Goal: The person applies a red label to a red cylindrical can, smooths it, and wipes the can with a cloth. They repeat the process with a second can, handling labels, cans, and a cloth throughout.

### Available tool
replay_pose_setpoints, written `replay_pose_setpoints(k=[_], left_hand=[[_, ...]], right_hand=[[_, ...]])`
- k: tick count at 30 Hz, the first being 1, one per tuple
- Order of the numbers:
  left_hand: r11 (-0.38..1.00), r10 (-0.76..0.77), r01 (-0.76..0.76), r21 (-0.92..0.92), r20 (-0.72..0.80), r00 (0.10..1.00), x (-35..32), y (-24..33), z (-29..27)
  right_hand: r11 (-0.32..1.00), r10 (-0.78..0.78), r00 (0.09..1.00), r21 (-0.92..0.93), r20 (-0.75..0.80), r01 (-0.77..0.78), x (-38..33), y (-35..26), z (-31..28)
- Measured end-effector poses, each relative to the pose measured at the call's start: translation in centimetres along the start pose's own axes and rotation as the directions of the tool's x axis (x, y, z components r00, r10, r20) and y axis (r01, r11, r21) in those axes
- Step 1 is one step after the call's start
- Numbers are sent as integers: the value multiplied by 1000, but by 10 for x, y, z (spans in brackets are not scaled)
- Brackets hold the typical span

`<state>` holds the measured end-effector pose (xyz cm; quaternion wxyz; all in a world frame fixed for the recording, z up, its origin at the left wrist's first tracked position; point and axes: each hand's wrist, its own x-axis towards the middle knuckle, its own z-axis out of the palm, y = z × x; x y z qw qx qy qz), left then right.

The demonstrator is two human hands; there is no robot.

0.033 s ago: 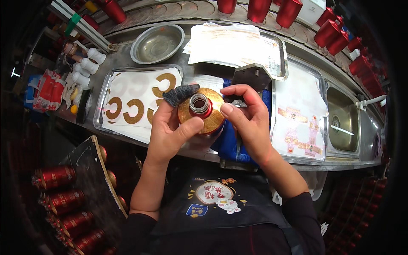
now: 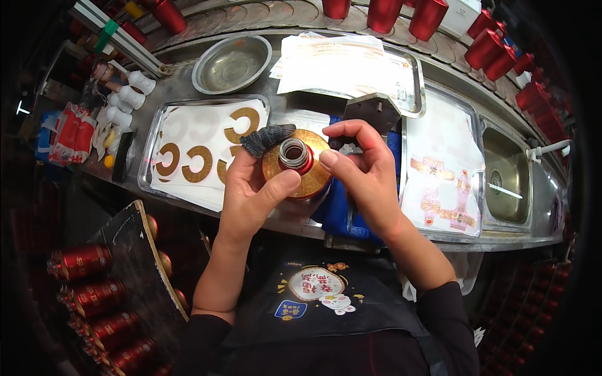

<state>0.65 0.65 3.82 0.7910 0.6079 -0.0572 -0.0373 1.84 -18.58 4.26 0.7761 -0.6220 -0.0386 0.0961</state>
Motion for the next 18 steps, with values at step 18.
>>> replay_pose_setpoints(k=[18], left_hand=[[988, -38, 52, 142, -97, 995, -2, 4, 10]], right_hand=[[994, -68, 996, -86, 61, 73, 0, 8, -3]])
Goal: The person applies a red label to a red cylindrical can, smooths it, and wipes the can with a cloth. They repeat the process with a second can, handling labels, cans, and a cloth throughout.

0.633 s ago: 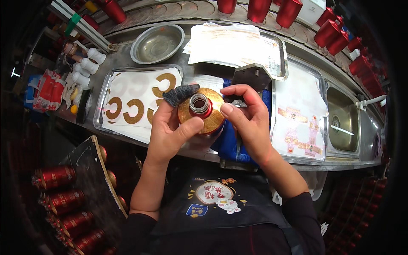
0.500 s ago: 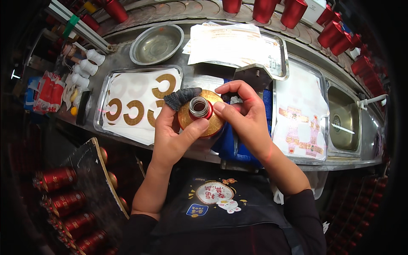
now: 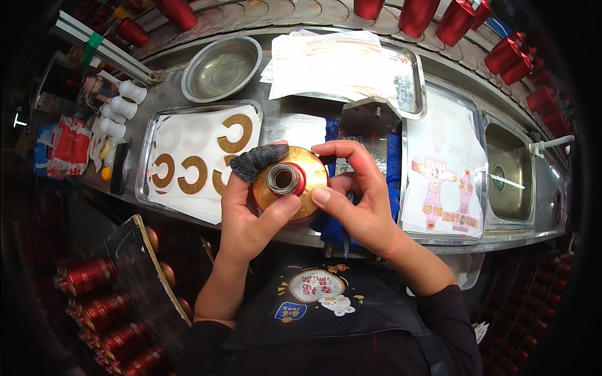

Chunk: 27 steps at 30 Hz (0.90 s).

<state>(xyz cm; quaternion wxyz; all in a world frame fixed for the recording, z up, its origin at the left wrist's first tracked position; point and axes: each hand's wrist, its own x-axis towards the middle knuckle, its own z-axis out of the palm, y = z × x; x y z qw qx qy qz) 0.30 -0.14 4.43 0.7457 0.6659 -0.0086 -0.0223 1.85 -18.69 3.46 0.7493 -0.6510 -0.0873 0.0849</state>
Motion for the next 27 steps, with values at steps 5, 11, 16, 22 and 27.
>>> replay_pose_setpoints(k=[5, 11, 16, 22, 27], left_hand=[[1000, 5, -5, 8, -2, 1000, 1, 0, 1], [1000, -23, 23, -8, 2, 1000, 0, 2, 1], [1000, -19, 19, -13, 20, 1000, 0, 2, 0], [1000, -10, 10, -8, 24, 1000, 0, 0, -2], [1000, -10, 11, -17, 37, 999, -2, -4, -5]], right_hand=[[961, 122, 992, 246, 31, -126, 1, 1, -10], [947, 143, 988, 283, 51, -151, 2, 5, -12], [956, 129, 991, 263, 15, -129, 0, 8, -8], [991, -2, 993, 130, -117, 17, -11, 4, 2], [994, 35, 981, 109, -189, -14, -10, 0, 3]])
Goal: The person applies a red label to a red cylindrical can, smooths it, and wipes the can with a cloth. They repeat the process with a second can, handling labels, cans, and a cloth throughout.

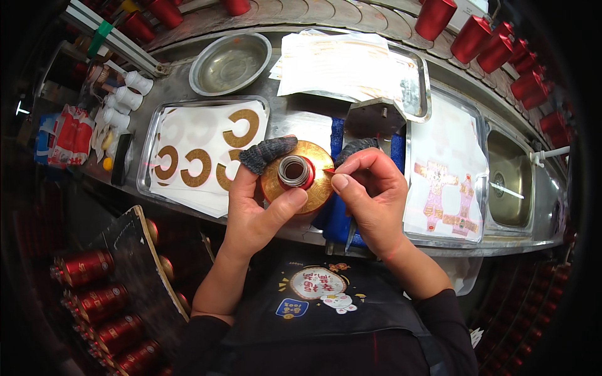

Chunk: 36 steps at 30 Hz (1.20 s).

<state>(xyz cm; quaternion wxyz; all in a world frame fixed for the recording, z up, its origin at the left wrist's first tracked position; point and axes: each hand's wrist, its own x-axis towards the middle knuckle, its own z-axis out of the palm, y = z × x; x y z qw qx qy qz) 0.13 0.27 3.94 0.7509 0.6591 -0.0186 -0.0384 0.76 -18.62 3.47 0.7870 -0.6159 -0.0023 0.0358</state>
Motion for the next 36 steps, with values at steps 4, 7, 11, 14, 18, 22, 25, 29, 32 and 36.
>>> replay_pose_setpoints(k=[4, 7, 11, 14, 18, 22, 25, 29, 32, 36], left_hand=[[993, 92, -89, -71, 43, 995, 0, -4, -6], [994, 78, -74, -76, 58, 995, 0, -5, -12], [993, 59, -50, -111, 77, 995, -1, -6, -13], [995, 14, -3, -97, 104, 994, 2, -5, -12], [992, 109, -91, -86, 237, 965, 19, 5, -16], [992, 67, -102, 68, 398, 915, 43, 18, -25], [994, -50, 1, 113, 437, 898, 48, 22, -22], [998, 14, -41, 45, 475, 880, 48, 24, -24], [999, 47, -47, -12, 421, 906, 41, 23, -28], [999, 38, -40, -2, 294, 955, 23, 16, -21]], right_hand=[[987, -162, 986, 8, 40, 162, -8, -6, 1], [963, -188, 979, 208, 78, 169, -12, -8, 4], [959, -283, 949, 52, 136, 278, -9, -6, 7], [873, -368, 915, -276, 169, 402, -5, -3, 9], [916, -329, 933, -191, 145, 352, -6, -2, 9], [943, -296, 949, -127, 112, 309, -7, -4, 8], [947, -284, 954, -131, 92, 295, -5, -5, 9], [956, -259, 963, -124, 70, 266, -1, -7, 10], [960, -237, 969, -138, 65, 244, 0, -6, 8], [930, -334, 941, -144, 56, 338, 3, -3, 7]])
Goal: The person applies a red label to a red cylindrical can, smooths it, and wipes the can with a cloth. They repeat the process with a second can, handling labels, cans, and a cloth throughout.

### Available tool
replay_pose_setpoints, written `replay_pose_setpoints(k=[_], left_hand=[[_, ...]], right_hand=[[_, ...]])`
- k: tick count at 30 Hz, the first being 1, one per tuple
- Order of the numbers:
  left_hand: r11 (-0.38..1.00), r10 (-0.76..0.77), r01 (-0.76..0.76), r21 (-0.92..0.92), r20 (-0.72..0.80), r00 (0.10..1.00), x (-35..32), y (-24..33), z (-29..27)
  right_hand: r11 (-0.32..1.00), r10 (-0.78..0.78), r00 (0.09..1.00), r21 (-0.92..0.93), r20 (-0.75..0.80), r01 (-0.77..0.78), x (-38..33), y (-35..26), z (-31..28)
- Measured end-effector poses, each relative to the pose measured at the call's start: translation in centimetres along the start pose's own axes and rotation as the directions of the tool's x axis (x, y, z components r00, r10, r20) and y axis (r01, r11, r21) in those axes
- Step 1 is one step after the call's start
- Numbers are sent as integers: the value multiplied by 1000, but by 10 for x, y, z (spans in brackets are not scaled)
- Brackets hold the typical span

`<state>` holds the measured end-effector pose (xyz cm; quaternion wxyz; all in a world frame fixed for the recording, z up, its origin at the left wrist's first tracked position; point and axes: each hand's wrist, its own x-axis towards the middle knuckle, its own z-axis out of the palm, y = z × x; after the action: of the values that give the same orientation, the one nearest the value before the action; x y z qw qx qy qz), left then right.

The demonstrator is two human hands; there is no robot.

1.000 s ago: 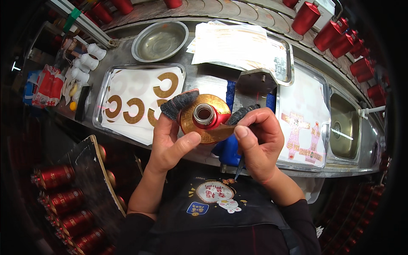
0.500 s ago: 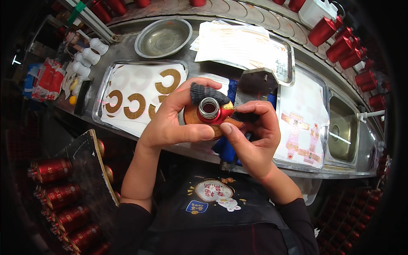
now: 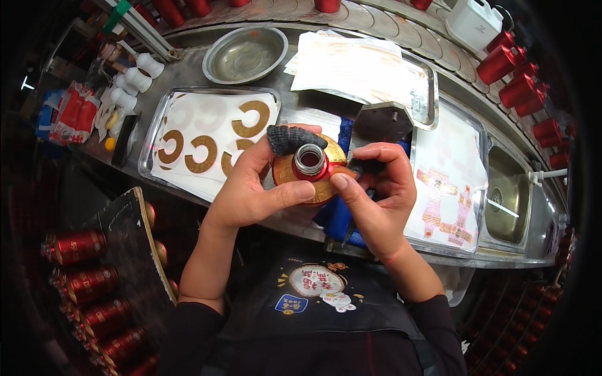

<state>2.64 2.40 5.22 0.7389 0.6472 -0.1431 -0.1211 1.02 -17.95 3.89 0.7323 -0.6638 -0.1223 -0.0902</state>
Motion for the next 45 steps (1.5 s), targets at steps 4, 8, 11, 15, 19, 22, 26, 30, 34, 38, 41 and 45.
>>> replay_pose_setpoints(k=[4, 8, 11, 15, 19, 22, 26, 30, 34, 38, 41, 45], left_hand=[[990, -49, 35, -139, -100, 994, -9, -5, 16], [993, -44, 31, -118, -116, 992, -9, -4, 20], [993, -58, 43, -110, -132, 990, -8, -5, 22], [994, -55, 42, -100, -137, 989, -9, -8, 25], [996, -56, 44, -79, -154, 987, -11, -7, 24], [991, 7, -32, -127, -191, 982, -10, -6, 24], [989, -66, 36, -146, -210, 975, -15, -4, 26], [1000, -20, 19, -4, -204, 979, -11, -10, 27], [998, 48, -52, -20, -166, 985, -11, -13, 25], [999, 47, -49, -9, -166, 985, -12, -13, 25], [999, 46, -49, -15, -174, 984, -12, -13, 26], [999, 49, -51, -9, -190, 981, -12, -13, 28]], right_hand=[[1000, 0, 1000, 1, 6, 0, 1, 2, -1], [998, 49, 999, -41, 9, -49, 1, 0, -4], [997, 75, 997, -25, 5, -75, 3, 0, -5], [1000, 20, 999, -7, -25, -20, 5, 4, -4], [999, 31, 998, 29, -51, -29, 5, 5, -2], [954, 250, 953, 213, -172, -212, 3, 5, -2], [964, 267, 962, -9, 49, -267, 1, 5, -4], [966, 257, 960, -51, 110, -253, 3, 9, -3], [967, 241, 966, 62, 88, -247, 6, 14, -1], [967, 234, 967, 76, 98, -242, 6, 16, -2], [962, 249, 963, 87, 104, -258, 6, 17, -3], [969, 232, 967, 67, 105, -239, 7, 20, -4]])
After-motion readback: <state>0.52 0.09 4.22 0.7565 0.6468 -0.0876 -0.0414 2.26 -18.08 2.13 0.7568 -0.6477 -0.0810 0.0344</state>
